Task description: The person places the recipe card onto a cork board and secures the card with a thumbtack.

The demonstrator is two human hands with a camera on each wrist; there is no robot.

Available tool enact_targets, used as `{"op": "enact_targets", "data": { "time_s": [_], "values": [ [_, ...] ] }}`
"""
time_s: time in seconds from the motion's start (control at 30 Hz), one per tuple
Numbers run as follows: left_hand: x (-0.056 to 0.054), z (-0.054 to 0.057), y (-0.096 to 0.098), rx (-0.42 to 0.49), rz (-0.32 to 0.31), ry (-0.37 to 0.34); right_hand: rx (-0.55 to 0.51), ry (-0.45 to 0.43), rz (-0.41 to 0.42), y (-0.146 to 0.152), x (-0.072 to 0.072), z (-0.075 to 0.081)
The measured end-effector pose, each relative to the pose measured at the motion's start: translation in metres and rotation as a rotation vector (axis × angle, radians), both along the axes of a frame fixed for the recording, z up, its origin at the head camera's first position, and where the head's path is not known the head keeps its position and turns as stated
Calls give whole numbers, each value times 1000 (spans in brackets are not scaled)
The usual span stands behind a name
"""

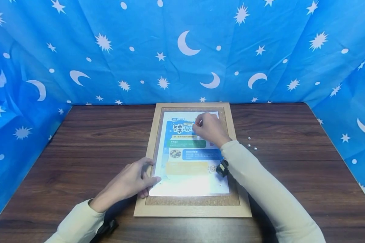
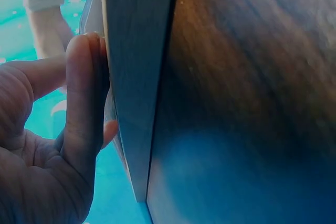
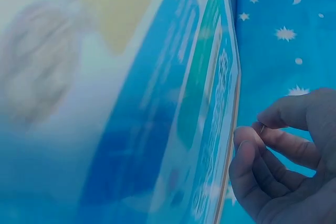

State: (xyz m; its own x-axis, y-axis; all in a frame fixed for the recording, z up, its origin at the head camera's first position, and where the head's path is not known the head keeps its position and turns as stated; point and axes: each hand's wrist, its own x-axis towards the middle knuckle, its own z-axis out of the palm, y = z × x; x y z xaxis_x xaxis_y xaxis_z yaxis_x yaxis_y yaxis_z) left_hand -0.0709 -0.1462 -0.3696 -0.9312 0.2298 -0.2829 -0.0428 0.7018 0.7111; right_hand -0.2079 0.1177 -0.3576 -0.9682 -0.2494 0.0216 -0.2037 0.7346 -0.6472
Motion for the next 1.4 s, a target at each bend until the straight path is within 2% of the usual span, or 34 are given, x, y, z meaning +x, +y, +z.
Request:
{"op": "enact_targets", "data": {
  "time_s": [0.33, 0.67, 0.93, 1.2, 1.4],
  "values": [
    [4, 3, 2, -63, -47, 22, -89, -50, 72, -45, -16, 2],
    [6, 4, 4, -160, -60, 99, -211, -175, 38, -71, -33, 3],
    [7, 4, 5, -178, -72, 122, -301, -230, 14, -82, -44, 2],
    [8, 6, 8, -268, -65, 274, -369, -312, -29, -87, -53, -5],
    [9, 10, 12, -262, -73, 355, -370, -345, -84, -87, -59, -9]
  ]
}}
